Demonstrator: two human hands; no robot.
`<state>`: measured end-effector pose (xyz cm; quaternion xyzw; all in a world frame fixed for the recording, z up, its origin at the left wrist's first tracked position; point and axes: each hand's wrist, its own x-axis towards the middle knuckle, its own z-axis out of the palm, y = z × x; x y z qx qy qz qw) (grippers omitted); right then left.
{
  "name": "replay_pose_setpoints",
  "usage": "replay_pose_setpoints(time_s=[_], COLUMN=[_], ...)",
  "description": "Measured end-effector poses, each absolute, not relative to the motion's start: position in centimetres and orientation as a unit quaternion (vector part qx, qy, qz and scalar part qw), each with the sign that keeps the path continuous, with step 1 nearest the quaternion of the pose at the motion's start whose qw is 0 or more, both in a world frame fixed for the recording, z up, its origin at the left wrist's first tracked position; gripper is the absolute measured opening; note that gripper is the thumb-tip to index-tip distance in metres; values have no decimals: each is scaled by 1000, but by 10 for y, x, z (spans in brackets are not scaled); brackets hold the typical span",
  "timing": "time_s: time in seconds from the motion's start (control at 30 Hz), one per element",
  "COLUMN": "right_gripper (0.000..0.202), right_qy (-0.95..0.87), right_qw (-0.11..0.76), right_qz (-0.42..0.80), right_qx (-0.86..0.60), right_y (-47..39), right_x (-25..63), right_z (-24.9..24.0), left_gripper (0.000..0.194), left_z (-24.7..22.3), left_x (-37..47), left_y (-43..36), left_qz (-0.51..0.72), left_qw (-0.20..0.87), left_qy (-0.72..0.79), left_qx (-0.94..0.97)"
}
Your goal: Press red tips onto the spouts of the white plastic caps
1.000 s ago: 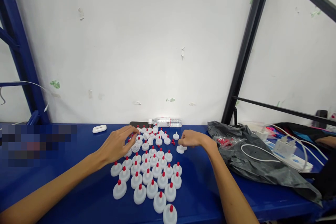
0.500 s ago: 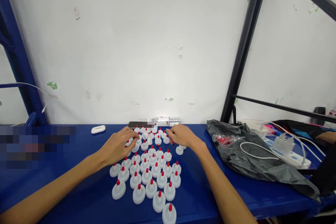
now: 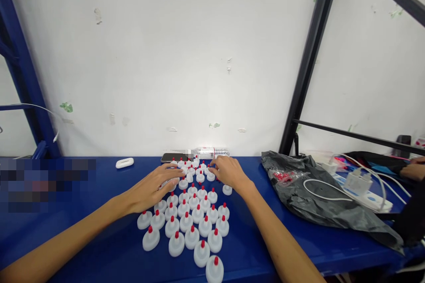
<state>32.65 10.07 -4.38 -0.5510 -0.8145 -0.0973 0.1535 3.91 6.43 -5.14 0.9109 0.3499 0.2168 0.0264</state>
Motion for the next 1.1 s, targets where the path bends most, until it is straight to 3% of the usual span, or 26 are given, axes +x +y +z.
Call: replay_pose_setpoints(time_s=[0.2,0.3,0.4,0.5,0.57,0.7,0.87,1.1], right_gripper=[17,19,18,17,19,23,27,30], right_qy=[-816,-820,-831,-835,-834,-847,-890,-904], right_qw=[175,263,361,417,428,406,295,230], right_qz=[-82,-42,26,93,132,106,-51,-104], right_qx=[-544,-507,-423,-346,-321,-327,-344,-346], right_y=[100,94,85,77,73,69,63,67], right_x=[327,320,306,290,282,279,281,278], right_z=[-42,-35,-31,-32,-34,-37,-40,-41], left_gripper=[31,28,37,49,44,33,37,36], left_z=[-44,-44,-47,-51,-53,-53,-52,-50], left_x=[41,43,45,47,48,47,45,49], left_y=[63,62,61,61,62,64,65,60], left_qz=[267,284,305,322,332,366,344,320], left_qw=[-11,-40,-48,-43,-35,-35,-81,-98], left_qy=[329,337,334,331,325,320,302,301], left_qx=[906,897,890,886,884,873,885,893])
